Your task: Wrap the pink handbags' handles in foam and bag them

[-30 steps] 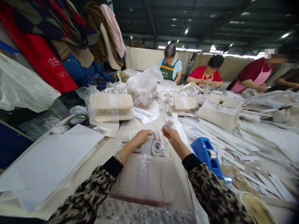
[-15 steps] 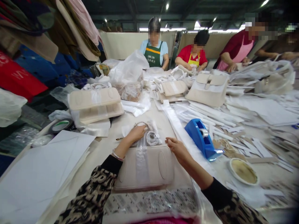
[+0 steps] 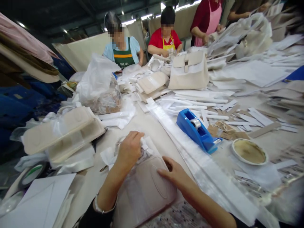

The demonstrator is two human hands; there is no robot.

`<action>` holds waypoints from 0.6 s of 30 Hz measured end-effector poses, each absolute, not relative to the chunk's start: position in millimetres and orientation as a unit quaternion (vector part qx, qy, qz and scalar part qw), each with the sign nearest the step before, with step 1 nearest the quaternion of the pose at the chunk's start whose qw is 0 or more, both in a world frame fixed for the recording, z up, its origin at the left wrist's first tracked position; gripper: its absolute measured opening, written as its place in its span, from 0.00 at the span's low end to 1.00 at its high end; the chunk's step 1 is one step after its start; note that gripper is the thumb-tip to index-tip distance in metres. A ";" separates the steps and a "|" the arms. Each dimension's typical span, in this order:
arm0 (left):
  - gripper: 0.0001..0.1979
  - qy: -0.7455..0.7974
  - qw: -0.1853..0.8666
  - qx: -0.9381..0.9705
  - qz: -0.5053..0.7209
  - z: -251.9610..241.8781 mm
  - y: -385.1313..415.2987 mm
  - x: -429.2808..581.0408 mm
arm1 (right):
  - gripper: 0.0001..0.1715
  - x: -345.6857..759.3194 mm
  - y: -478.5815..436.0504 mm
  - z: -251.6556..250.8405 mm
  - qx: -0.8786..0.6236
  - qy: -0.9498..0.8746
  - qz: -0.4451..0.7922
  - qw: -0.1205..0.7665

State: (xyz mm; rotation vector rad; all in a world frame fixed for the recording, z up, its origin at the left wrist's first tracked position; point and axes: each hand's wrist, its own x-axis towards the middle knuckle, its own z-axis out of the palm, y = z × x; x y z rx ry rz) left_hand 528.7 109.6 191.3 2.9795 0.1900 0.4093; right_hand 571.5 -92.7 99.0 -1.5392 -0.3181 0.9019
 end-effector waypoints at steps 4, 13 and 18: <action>0.18 -0.148 0.150 0.977 0.023 176.1 94.7 554.6 | 0.46 573.5 -86.1 98.1 -0.676 -0.112 0.411 0.602; 0.14 -0.125 0.177 0.973 -0.079 159.8 93.1 559.0 | 0.44 574.3 -72.1 90.8 -0.659 -0.082 0.434 0.609; 0.12 -0.101 0.169 0.980 -0.035 152.5 91.0 555.6 | 0.35 594.9 -72.5 92.9 -0.698 -0.244 0.415 0.530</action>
